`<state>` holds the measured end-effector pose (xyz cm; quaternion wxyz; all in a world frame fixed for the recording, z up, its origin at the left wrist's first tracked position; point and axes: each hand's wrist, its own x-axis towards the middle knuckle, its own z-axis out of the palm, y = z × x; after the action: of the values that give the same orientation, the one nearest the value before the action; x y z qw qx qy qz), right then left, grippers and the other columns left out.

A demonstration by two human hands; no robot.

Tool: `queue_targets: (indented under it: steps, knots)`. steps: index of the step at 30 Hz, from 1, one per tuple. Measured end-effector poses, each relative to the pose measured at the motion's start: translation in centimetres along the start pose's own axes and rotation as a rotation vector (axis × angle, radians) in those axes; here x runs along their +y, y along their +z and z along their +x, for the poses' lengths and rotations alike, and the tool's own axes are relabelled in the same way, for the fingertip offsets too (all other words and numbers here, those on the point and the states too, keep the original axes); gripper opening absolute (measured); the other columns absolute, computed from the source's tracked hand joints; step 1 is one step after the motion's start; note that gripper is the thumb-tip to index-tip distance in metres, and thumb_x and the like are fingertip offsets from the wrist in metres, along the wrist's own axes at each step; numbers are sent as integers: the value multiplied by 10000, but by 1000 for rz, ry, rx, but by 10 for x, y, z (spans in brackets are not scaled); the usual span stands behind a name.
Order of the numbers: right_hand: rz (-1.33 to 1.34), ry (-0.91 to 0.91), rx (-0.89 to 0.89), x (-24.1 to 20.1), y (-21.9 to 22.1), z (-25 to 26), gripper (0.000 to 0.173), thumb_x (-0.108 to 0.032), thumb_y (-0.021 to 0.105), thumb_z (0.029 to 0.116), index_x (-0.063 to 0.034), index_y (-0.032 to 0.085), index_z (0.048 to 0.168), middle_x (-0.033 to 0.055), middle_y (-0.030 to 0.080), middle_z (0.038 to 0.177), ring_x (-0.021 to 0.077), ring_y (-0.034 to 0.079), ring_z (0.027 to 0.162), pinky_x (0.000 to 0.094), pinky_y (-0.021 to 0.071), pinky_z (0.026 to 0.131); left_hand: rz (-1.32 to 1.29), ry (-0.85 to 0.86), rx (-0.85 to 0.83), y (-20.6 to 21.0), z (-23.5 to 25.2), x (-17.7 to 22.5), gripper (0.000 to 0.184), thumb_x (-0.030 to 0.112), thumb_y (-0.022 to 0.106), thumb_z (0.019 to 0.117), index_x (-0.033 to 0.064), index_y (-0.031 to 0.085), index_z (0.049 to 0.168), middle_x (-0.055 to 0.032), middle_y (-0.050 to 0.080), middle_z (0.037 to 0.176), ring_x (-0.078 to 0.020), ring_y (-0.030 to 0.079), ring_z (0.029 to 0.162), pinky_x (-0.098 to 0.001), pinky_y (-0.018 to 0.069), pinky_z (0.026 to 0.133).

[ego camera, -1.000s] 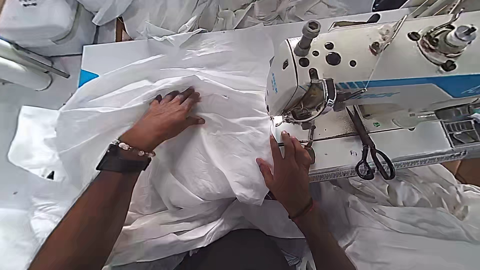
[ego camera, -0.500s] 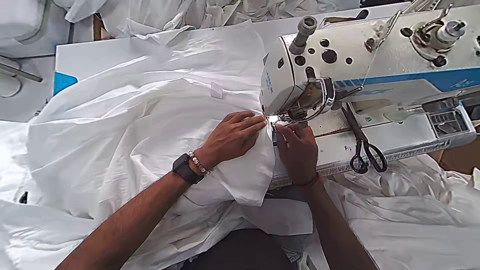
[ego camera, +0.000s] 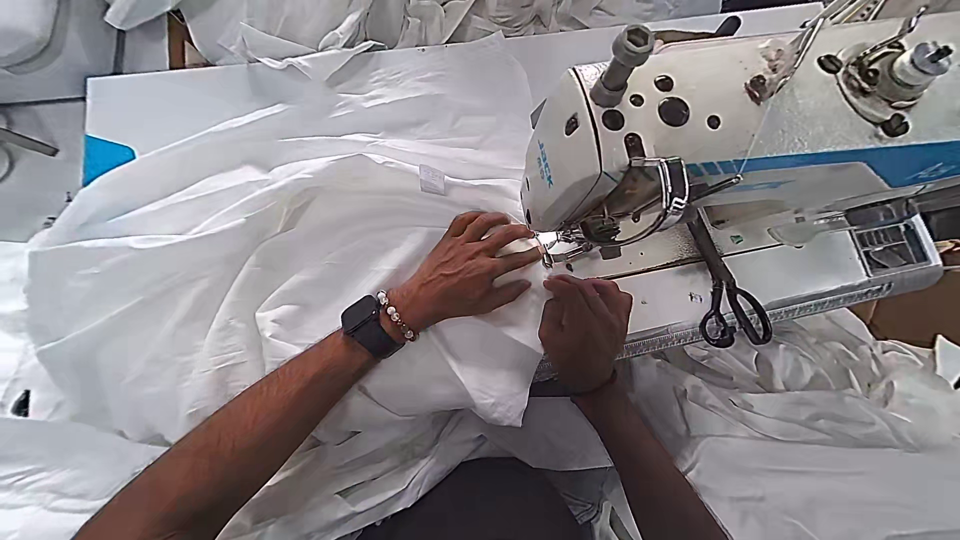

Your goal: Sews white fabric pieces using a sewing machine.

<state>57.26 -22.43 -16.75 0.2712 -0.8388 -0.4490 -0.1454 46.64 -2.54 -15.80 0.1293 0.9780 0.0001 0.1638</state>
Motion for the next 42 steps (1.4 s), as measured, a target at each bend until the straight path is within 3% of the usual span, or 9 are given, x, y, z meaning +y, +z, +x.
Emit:
queue_targets:
  steps: [3,6,8,10,11,17,29,38,42]
  knots:
    - [30,199,-166,-2,-3,22,279,-389,634,933,-128,730,909,88,654,964,293,618,942,474,502,794,78,-168,-7,7,-8,29,617,673,489,961,323,592,1457,0,507,1545,-261,408,1447,-509,266,1207]
    - [90,249,-314,-20,-9,47,249,-306,717,836,-113,625,709,102,654,990,312,628,947,485,519,723,65,-179,56,10,-12,35,489,487,517,997,226,664,1384,-24,571,1497,-288,459,1426,-517,327,1188]
    - [222,316,-299,-33,-17,40,219,-261,741,836,-60,674,890,116,687,1050,283,664,908,466,546,698,42,-157,42,7,-14,33,435,381,468,1033,217,662,1387,-24,559,1513,-287,439,1452,-512,316,1206]
    - [388,401,-290,-46,-28,4,504,-272,672,904,16,591,1309,109,717,1082,197,712,842,403,603,689,41,-159,3,7,-15,32,448,406,435,1062,245,623,1435,-7,508,1563,-274,383,1492,-513,268,1233]
    - [492,468,-305,-54,-34,-19,560,-287,675,918,26,550,1365,83,731,1022,146,716,810,356,613,684,47,-167,-6,8,-15,32,449,414,433,1062,258,618,1439,0,498,1571,-269,371,1498,-509,259,1235]
    - [831,667,-197,-70,-66,-67,314,-167,608,993,21,663,1238,-25,745,856,-17,697,725,169,602,637,86,-136,45,6,-9,29,375,359,488,1049,259,694,1346,-12,593,1448,-258,452,1392,-472,325,1143]
    - [726,600,-213,-51,-50,-42,375,-168,595,980,13,675,1298,-47,686,718,-31,556,519,164,493,471,129,6,105,-1,1,9,292,379,576,1020,265,783,1191,13,691,1270,-241,537,1241,-442,346,1073]
    - [561,538,-260,-46,-39,-33,411,-187,605,959,-55,677,1342,-36,690,734,4,524,497,211,471,456,187,-183,64,7,-10,42,320,319,515,1032,244,745,1241,-5,629,1388,-250,486,1333,-450,326,1105]
    - [567,544,-259,-45,-38,-34,419,-179,607,950,-52,679,1342,-60,624,648,0,470,463,206,426,425,156,-106,74,6,-8,27,314,337,528,1027,246,768,1208,-5,648,1357,-253,498,1308,-446,341,1090]
